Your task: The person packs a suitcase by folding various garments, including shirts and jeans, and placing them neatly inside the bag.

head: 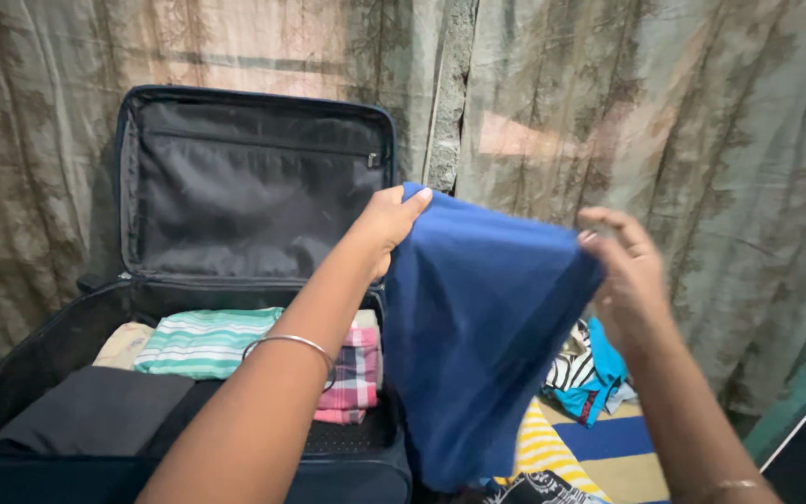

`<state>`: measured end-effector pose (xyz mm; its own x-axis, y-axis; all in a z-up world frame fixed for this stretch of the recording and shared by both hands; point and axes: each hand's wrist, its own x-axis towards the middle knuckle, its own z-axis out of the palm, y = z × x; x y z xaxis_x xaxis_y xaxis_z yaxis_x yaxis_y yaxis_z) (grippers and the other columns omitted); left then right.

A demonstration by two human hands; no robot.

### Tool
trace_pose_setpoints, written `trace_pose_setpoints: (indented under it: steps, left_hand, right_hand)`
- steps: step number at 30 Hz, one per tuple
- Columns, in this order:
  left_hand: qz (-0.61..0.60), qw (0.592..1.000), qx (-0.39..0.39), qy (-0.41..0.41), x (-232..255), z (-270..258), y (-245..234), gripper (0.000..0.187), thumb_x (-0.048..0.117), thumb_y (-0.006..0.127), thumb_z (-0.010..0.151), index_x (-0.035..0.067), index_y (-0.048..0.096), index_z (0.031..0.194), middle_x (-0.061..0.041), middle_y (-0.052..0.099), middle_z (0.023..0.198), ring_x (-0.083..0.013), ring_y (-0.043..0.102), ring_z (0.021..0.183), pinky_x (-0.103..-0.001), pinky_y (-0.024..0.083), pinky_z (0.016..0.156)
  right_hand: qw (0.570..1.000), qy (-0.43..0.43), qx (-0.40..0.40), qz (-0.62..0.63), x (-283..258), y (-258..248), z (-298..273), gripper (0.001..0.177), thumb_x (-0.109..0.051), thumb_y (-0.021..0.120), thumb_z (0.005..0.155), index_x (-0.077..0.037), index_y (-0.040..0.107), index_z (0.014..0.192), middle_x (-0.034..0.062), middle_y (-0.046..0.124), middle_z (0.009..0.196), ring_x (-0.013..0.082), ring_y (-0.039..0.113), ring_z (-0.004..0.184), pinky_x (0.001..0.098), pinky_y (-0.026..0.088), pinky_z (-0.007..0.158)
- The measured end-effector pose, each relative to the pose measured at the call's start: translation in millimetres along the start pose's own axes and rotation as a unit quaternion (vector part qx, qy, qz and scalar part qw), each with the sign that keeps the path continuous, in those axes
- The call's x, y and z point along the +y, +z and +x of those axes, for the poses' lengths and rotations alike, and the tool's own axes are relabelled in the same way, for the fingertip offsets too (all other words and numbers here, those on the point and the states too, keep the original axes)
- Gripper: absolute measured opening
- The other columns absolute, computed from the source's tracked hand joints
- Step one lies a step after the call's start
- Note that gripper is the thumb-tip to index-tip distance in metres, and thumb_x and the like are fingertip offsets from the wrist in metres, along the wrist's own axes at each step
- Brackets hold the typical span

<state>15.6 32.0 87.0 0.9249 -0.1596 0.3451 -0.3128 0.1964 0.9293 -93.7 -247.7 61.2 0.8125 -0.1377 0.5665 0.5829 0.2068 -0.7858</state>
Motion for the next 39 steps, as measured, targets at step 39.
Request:
trace_pose_setpoints:
  steps: [39]
  left_hand:
    - [0.443,0.869,-0.104,0.196,-17,21,19,0.034,0.01,0.084,0.072,0.01,0.078,0.106,-0.014,0.078,0.094,-0.027,0.075,0.089,-0.038,0.057,0.083]
  right_hand:
    - [0.722,-0.054,-0.007,-0.689,-18,-65,31,0.049,-0.008,0.083,0.067,-0.01,0.077,0.115,0.0198,0.075,0.102,0.035,0.072,0.097,0.0421,0.056,0.088]
